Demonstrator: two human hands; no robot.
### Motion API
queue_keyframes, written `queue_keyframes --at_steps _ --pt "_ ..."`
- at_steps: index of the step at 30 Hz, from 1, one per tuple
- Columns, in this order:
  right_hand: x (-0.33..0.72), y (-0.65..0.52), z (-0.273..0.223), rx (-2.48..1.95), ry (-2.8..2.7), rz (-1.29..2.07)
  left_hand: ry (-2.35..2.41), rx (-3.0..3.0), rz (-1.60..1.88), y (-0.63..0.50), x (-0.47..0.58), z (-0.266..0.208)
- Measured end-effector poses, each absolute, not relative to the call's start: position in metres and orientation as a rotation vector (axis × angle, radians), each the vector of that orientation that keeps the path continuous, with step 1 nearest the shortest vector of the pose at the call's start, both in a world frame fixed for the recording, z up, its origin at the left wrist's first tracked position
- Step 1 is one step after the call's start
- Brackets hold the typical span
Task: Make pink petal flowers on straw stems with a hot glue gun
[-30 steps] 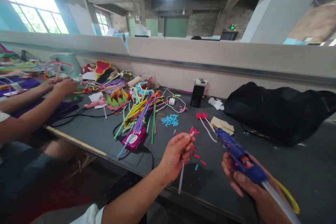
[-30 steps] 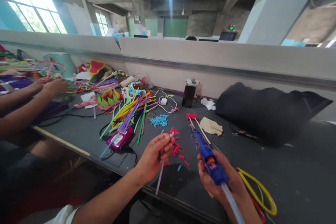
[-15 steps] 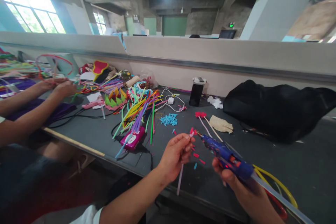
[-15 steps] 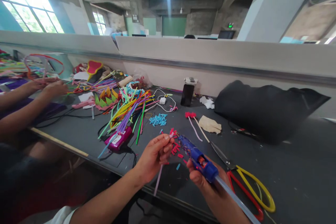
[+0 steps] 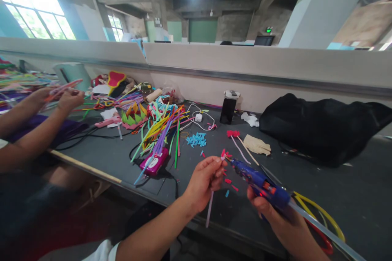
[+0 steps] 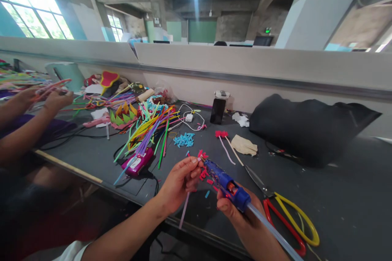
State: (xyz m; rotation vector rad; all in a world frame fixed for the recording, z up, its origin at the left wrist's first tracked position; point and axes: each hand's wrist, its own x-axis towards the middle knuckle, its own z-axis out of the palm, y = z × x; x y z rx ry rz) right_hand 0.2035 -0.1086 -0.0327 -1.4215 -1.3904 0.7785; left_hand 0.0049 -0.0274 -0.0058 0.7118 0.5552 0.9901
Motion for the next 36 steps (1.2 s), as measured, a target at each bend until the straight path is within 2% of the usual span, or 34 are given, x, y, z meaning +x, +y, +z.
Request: queue_keyframes --at_steps 21,36 --pt "0.205 -0.108 -0.041 -1.551 -1.278 0.727 0.531 0.735 0.99 -0.027 0.005 -0.007" --pt "0.192 -0.107 -0.017 -1.495 -1.405 0.673 0.552 0.731 0.976 -0.027 0.004 -0.007"
